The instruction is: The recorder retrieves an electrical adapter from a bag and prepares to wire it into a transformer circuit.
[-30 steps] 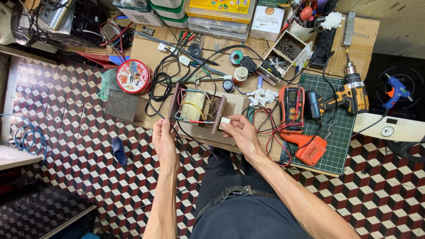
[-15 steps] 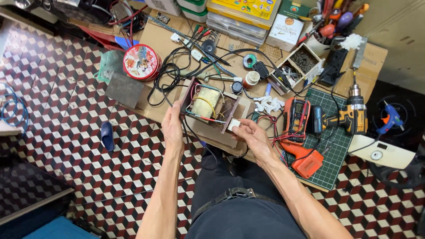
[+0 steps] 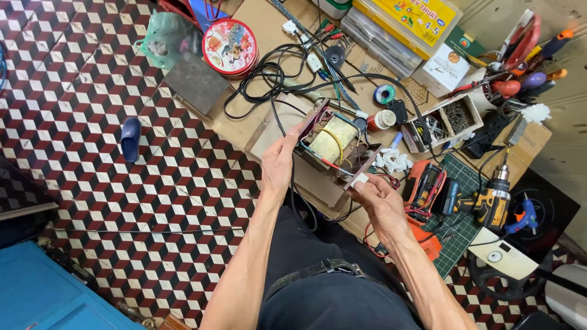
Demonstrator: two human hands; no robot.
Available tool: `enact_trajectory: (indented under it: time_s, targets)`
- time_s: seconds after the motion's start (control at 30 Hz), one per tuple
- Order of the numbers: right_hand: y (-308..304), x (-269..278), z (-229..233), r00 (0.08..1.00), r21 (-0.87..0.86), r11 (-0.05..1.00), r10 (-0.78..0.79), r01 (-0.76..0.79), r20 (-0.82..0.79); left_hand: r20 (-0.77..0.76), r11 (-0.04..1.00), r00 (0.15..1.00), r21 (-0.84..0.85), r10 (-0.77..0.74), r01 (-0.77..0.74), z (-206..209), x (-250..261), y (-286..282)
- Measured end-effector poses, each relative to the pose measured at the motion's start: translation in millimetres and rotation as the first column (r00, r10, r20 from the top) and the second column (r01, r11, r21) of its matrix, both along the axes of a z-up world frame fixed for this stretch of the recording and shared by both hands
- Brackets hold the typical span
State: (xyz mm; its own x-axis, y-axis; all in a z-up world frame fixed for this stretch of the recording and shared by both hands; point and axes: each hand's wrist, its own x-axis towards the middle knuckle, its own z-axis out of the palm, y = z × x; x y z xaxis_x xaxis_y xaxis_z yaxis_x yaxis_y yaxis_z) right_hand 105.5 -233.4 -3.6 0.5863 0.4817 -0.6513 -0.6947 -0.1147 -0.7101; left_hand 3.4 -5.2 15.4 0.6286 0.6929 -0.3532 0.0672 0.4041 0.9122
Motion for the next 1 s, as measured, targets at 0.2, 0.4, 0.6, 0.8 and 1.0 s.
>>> enact_trajectory:
  time_s: [0.2, 0.4, 0.6, 0.8, 1.0]
  targets:
    - [-2, -2, -4, 1.000, 0.016, 1.000, -0.024, 0.024, 0.005, -0.058, 0.999, 0.998, 0.045, -0.013, 0.016, 2, 0, -2]
    - [-4, -2, 0, 1.000, 0.008, 1.000, -0.015, 0.015, 0.002, -0.195, 0.999, 0.980, -0.005, -0.044, 0.044, 6, 0, 0]
    - [8, -3, 20, 0.997, 0.011, 0.999, 0.047, -0.046, -0.053, -0.244, 0.997, 0.967, -0.003, -0.073, 0.074, 6, -2, 3]
    - [3, 0, 10, 0.998, 0.004, 1.000, 0.015, -0.015, -0.066, -0.140, 0.997, 0.989, 0.052, -0.048, 0.056, 12, -4, 1]
    - [-5, 11, 3, 0.994, -0.039, 0.999, 0.009, -0.013, -0.109, -0.139, 0.996, 0.988, 0.047, -0.066, 0.074, 12, -4, 3]
